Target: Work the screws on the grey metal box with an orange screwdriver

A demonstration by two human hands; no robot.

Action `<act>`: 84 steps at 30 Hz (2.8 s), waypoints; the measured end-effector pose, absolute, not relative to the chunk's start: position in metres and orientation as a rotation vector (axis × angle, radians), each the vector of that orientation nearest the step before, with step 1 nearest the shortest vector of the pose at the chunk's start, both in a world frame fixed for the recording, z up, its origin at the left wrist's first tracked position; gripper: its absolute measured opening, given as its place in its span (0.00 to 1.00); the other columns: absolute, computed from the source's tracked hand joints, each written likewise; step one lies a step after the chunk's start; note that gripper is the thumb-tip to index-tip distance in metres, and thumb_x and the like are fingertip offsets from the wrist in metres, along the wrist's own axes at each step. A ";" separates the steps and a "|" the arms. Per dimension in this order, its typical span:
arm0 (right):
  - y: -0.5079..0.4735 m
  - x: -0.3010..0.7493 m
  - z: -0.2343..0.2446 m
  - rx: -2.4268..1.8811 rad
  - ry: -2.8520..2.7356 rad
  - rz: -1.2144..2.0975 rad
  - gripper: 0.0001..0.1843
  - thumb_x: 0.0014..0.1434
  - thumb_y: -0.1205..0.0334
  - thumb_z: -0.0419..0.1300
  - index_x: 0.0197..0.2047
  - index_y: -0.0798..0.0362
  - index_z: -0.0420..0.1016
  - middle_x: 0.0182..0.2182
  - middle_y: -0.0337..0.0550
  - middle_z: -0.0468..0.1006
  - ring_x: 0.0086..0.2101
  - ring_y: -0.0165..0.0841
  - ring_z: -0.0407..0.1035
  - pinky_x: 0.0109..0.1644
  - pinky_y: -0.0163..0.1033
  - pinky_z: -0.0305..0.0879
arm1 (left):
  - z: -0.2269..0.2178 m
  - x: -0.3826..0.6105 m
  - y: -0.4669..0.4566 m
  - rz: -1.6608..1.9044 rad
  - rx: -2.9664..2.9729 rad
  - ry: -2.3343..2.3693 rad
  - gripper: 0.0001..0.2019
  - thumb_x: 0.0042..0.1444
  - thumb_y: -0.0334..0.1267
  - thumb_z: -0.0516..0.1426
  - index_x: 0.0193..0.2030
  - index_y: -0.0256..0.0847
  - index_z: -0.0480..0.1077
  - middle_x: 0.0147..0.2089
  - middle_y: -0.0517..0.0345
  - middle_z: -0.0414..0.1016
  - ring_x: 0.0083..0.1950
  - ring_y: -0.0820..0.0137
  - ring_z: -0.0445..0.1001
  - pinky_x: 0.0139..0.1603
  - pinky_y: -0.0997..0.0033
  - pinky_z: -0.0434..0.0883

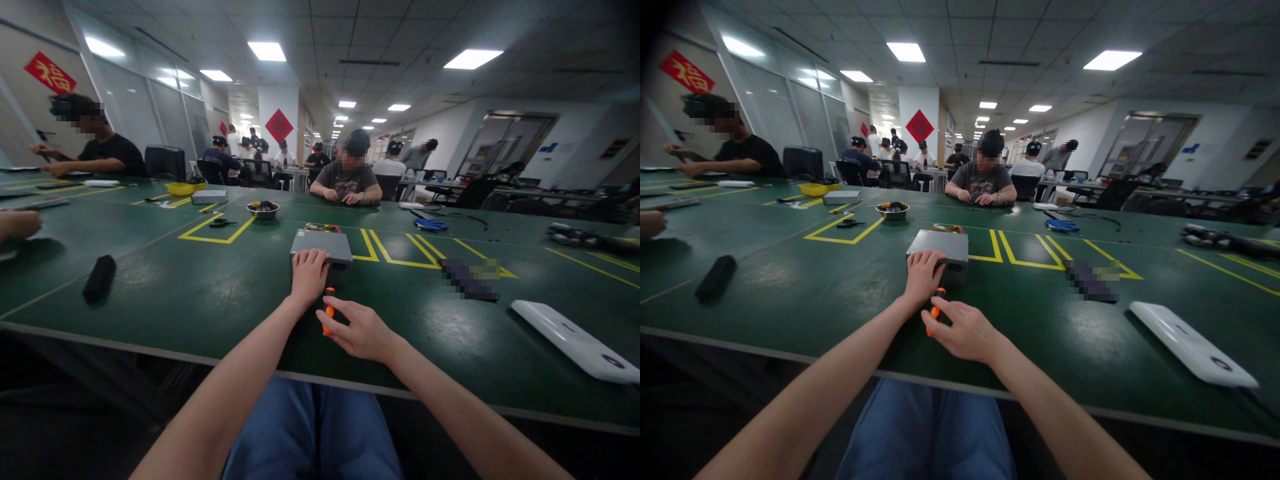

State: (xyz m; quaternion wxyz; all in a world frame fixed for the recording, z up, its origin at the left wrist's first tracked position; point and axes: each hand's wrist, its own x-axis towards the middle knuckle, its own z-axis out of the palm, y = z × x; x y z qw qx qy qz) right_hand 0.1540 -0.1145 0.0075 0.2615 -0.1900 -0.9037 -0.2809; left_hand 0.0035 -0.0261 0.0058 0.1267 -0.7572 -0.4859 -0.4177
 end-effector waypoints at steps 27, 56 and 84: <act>-0.103 0.161 0.003 -0.547 -2.361 -0.847 0.19 0.59 0.73 0.49 0.53 0.49 0.63 0.46 0.52 0.70 0.42 0.33 0.70 0.40 0.35 0.68 | 0.009 0.005 -0.025 -1.282 -2.229 -1.410 0.10 0.55 0.35 0.52 0.44 0.47 0.66 0.46 0.58 0.70 0.50 0.64 0.63 0.53 0.61 0.56; -0.094 0.164 0.002 -0.641 -2.233 -0.606 0.11 0.59 0.71 0.50 0.46 0.55 0.65 0.45 0.53 0.71 0.42 0.35 0.70 0.43 0.38 0.70 | 0.008 0.005 -0.023 -1.291 -2.230 -1.408 0.10 0.55 0.35 0.53 0.44 0.46 0.66 0.47 0.58 0.70 0.50 0.63 0.63 0.53 0.61 0.56; -0.108 0.164 0.010 -0.487 -2.213 -0.766 0.15 0.59 0.68 0.52 0.50 0.54 0.65 0.45 0.54 0.71 0.39 0.33 0.70 0.38 0.37 0.69 | 0.010 0.005 -0.024 -1.285 -2.239 -1.407 0.09 0.56 0.35 0.52 0.44 0.47 0.66 0.47 0.58 0.69 0.49 0.63 0.63 0.53 0.61 0.56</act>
